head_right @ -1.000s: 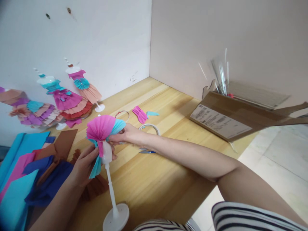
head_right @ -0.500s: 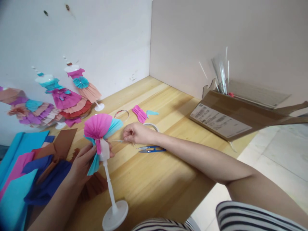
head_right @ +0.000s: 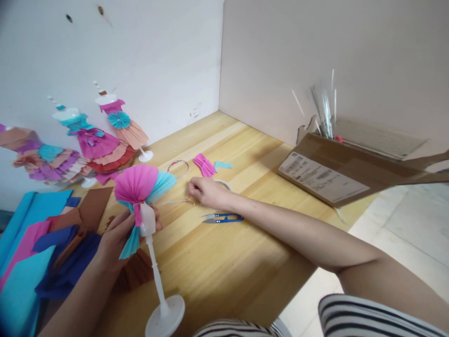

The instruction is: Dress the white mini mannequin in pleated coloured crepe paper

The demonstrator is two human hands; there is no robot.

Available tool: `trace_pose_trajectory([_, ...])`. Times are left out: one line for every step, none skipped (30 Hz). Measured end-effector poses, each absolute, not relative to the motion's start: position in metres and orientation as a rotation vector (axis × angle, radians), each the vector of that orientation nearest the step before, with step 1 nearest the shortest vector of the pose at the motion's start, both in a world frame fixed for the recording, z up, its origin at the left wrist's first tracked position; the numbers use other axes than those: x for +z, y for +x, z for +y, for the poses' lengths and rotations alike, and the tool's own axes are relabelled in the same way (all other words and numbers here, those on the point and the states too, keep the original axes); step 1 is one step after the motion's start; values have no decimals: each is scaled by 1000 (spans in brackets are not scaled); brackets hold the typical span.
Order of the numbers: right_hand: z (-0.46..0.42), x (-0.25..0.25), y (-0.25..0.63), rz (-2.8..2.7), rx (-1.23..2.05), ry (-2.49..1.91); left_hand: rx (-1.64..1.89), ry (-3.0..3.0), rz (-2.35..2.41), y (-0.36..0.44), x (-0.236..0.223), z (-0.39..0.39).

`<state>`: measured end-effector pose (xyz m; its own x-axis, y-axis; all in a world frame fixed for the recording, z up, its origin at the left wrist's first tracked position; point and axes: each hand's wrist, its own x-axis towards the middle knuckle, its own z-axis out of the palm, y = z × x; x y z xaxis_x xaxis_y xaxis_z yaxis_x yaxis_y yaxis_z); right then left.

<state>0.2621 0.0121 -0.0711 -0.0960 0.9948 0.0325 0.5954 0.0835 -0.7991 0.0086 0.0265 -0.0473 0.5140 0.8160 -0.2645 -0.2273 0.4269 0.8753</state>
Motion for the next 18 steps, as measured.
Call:
trace_pose_trajectory([12,-70,264,-1746,815,-1591,732,901,780,9,-46,27])
trace_pose_trajectory([12,-69,267,-1730,785,-1605,726,903,789,9,-44,28])
trace_pose_trajectory([11,-67,270,-1711,755,-1618,726,903,798,9,-43,28])
trace_pose_trajectory([11,-66,273,-1689,725,-1632,726,902,806,10,-42,28])
trace_pose_trajectory([10,-64,277,-1667,697,-1647,728,899,810,10,-41,29])
trace_pose_trajectory([10,-63,282,-1644,670,-1664,732,896,812,11,-40,29])
trace_pose_trajectory([10,-62,287,-1620,644,-1683,734,892,813,11,-39,29])
trace_pose_trajectory([10,-61,293,-1595,615,-1705,733,890,816,12,-38,28])
trace_pose_trajectory([11,-61,298,-1567,581,-1730,731,888,821,12,-38,28])
trace_pose_trajectory([11,-61,304,-1538,545,-1757,731,886,827,13,-37,28])
trace_pose_trajectory([12,-62,310,-1509,507,-1785,732,886,831,13,-37,28])
trace_pose_trajectory([13,-62,315,-1481,472,-1811,732,887,830,13,-37,29])
trace_pose_trajectory([14,-63,321,-1456,442,-1835,733,890,826,13,-38,29])
trace_pose_trajectory([15,-64,326,-1435,418,-1856,736,893,822,12,-38,30])
trace_pose_trajectory([16,-65,330,-1417,399,-1874,737,896,820,11,-39,30])
trace_pose_trajectory([16,-65,335,-1400,383,-1892,743,897,820,10,-40,31])
trace_pose_trajectory([17,-65,339,-1383,369,-1909,747,899,823,9,-41,31])
trace_pose_trajectory([17,-65,343,-1367,356,-1925,750,900,827,8,-42,31])
